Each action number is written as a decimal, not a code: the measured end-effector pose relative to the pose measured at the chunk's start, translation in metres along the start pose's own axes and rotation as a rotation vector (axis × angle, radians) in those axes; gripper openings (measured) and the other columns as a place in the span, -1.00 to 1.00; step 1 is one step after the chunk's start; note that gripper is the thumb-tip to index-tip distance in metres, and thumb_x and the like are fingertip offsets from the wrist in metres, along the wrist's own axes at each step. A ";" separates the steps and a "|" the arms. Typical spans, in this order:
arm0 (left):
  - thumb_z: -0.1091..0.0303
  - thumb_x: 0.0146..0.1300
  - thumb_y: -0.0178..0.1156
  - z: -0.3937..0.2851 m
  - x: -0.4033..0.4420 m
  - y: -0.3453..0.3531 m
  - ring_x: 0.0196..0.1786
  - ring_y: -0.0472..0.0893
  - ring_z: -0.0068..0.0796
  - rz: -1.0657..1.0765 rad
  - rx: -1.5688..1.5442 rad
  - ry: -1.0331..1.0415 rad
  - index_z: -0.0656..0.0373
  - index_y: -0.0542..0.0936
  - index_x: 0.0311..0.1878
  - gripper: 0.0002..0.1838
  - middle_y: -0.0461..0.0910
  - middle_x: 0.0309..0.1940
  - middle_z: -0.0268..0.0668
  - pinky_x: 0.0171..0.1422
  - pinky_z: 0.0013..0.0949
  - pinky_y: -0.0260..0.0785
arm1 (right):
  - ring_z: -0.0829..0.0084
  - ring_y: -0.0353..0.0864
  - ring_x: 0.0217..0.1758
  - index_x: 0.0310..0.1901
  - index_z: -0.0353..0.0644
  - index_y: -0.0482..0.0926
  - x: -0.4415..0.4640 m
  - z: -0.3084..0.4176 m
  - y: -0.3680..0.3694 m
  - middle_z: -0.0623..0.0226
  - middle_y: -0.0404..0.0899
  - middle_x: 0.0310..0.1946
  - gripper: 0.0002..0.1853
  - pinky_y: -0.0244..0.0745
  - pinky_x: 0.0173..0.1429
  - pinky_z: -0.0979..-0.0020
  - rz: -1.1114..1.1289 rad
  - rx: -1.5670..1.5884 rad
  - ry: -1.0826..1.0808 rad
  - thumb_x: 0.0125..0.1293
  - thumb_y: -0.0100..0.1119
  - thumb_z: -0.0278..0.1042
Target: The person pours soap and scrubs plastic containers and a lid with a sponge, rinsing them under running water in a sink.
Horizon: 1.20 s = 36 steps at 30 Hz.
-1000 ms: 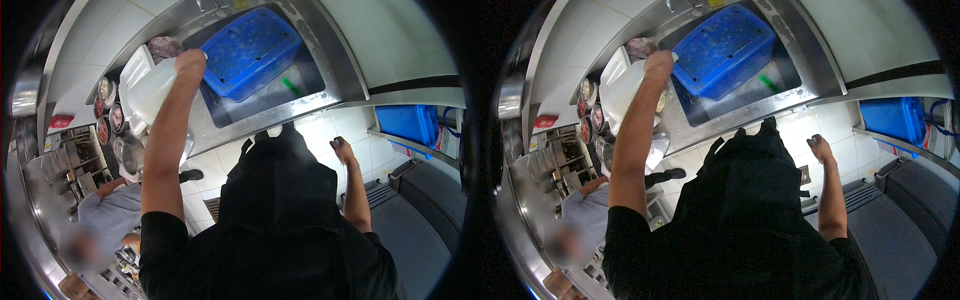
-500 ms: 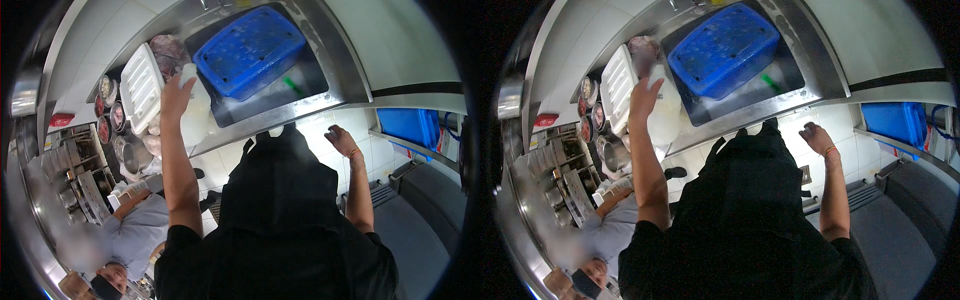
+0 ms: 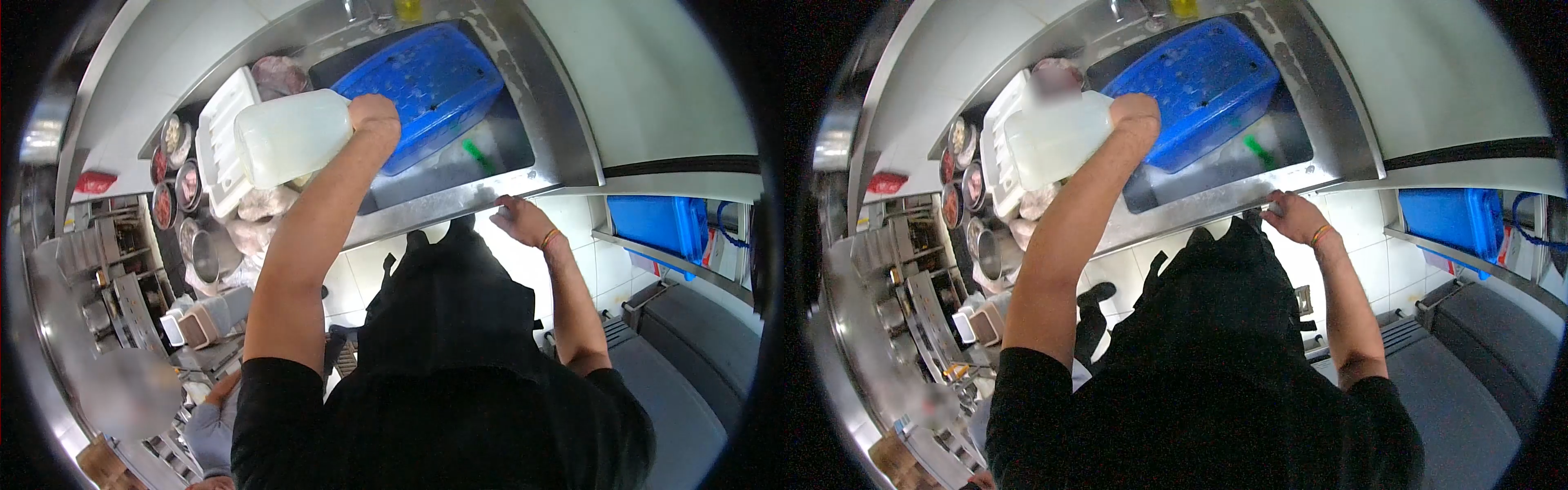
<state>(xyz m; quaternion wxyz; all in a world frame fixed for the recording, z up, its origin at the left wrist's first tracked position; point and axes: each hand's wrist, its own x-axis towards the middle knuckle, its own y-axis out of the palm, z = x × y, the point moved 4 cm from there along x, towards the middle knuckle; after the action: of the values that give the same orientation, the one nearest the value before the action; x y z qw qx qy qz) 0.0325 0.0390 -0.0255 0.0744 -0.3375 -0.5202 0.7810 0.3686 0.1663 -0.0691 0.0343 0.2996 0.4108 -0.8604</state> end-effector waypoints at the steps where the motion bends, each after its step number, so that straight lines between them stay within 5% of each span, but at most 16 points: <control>1: 0.32 0.48 0.11 -0.006 0.002 -0.004 0.29 0.72 -0.15 0.000 0.009 0.067 0.02 0.81 0.13 -0.67 0.74 0.22 -0.18 0.28 -0.14 0.62 | -0.09 0.69 0.20 0.26 -0.17 0.60 -0.009 -0.001 -0.004 -0.09 0.69 0.12 -0.45 0.57 0.33 0.05 -0.002 0.043 0.054 0.48 0.23 0.12; 7: 0.33 0.50 0.11 0.017 0.029 -0.020 0.33 0.69 -0.11 -0.044 -0.063 -0.087 0.04 0.76 0.23 -0.64 0.69 0.30 -0.16 0.37 -0.09 0.57 | -0.07 0.68 0.19 0.21 -0.18 0.62 -0.031 -0.078 0.027 -0.06 0.69 0.10 -0.49 0.58 0.32 0.07 -0.080 0.095 0.130 0.46 0.26 0.08; 14: 0.27 0.48 0.16 0.034 0.055 -0.059 0.38 0.66 -0.16 -0.062 -0.058 -0.114 0.14 0.75 0.21 -0.64 0.69 0.30 -0.15 0.40 -0.08 0.54 | -0.05 0.68 0.21 0.18 -0.20 0.64 -0.014 -0.084 0.018 -0.06 0.69 0.11 -0.50 0.58 0.35 0.08 -0.067 0.016 0.106 0.47 0.25 0.07; 18: 0.04 0.45 0.20 0.085 0.048 -0.032 0.25 0.70 0.08 -0.060 -0.096 -0.053 0.32 0.77 0.02 -0.53 0.71 0.14 0.14 0.33 0.02 0.54 | -0.10 0.67 0.20 0.23 -0.19 0.62 -0.010 -0.078 -0.002 -0.12 0.68 0.10 -0.46 0.59 0.29 0.04 -0.163 0.098 0.059 0.50 0.21 0.11; 20: -0.10 0.44 0.18 0.112 -0.001 -0.020 0.14 0.71 0.20 -0.257 -0.324 -0.082 0.41 0.73 -0.01 -0.40 0.70 0.01 0.29 0.27 0.11 0.53 | -0.14 0.67 0.18 0.25 -0.19 0.59 -0.007 -0.080 -0.003 -0.16 0.68 0.09 -0.45 0.59 0.26 0.01 -0.161 0.117 0.068 0.51 0.20 0.12; 22: -0.18 0.43 0.21 0.153 -0.036 0.014 -0.08 0.76 0.13 -0.586 -0.424 0.060 0.41 0.71 -0.01 -0.34 0.75 -0.21 0.21 0.11 0.04 0.55 | -0.15 0.67 0.17 0.26 -0.19 0.58 -0.011 -0.077 -0.007 -0.16 0.68 0.07 -0.45 0.58 0.25 0.00 -0.226 0.144 0.048 0.51 0.20 0.13; 24: -0.17 0.42 0.30 0.150 -0.111 -0.005 0.06 0.73 0.01 -0.260 -0.865 -0.256 0.37 0.70 0.08 -0.36 0.75 -0.04 0.14 0.18 -0.12 0.51 | -0.10 0.69 0.14 0.24 -0.20 0.59 -0.011 -0.062 -0.015 -0.15 0.68 0.07 -0.44 0.59 0.24 0.03 -0.217 0.293 0.033 0.51 0.22 0.13; 27: -0.13 0.42 0.36 0.162 -0.165 0.019 -0.04 0.71 -0.18 -0.269 -1.026 -0.400 0.36 0.69 0.07 -0.39 0.73 -0.08 0.02 0.11 -0.19 0.49 | -0.03 0.73 0.09 0.23 -0.22 0.61 0.006 -0.026 -0.013 -0.09 0.68 0.10 -0.42 0.59 0.22 0.09 -0.163 0.518 0.025 0.48 0.25 0.15; 30: -0.07 0.41 0.42 0.178 -0.181 0.079 -0.05 0.69 -0.34 -0.556 -1.054 -0.411 0.36 0.64 0.14 -0.40 0.72 -0.03 -0.08 0.07 -0.23 0.53 | -0.07 0.72 0.14 0.25 -0.21 0.60 0.054 -0.028 -0.002 -0.10 0.68 0.11 -0.40 0.58 0.26 0.07 -0.328 0.304 -0.136 0.46 0.25 0.16; 31: 0.06 0.39 0.48 0.171 -0.182 0.097 -0.01 0.70 -0.34 -0.728 -1.334 -0.329 0.42 0.55 0.24 -0.38 0.71 0.02 -0.09 0.07 -0.28 0.56 | -0.08 0.69 0.20 0.28 -0.21 0.59 0.074 -0.035 -0.008 -0.12 0.67 0.14 -0.39 0.55 0.32 0.06 -0.337 0.213 -0.060 0.45 0.24 0.16; 36: 0.22 0.38 0.51 0.166 -0.196 0.124 0.02 0.69 -0.37 -0.879 -1.475 -0.413 0.44 0.51 0.31 -0.38 0.71 0.05 -0.10 0.09 -0.32 0.57 | -0.07 0.55 0.43 0.34 -0.18 0.57 0.214 -0.111 0.000 -0.19 0.59 0.28 -0.41 0.46 0.47 -0.01 -0.380 -0.054 0.113 0.42 0.16 0.03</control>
<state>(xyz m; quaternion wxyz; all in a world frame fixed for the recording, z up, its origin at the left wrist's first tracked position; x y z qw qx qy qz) 0.1101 -0.2346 -0.0064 0.0357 0.0791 -0.9774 0.1926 0.2476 0.2876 -0.2388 -0.1437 0.2634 0.4840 -0.8220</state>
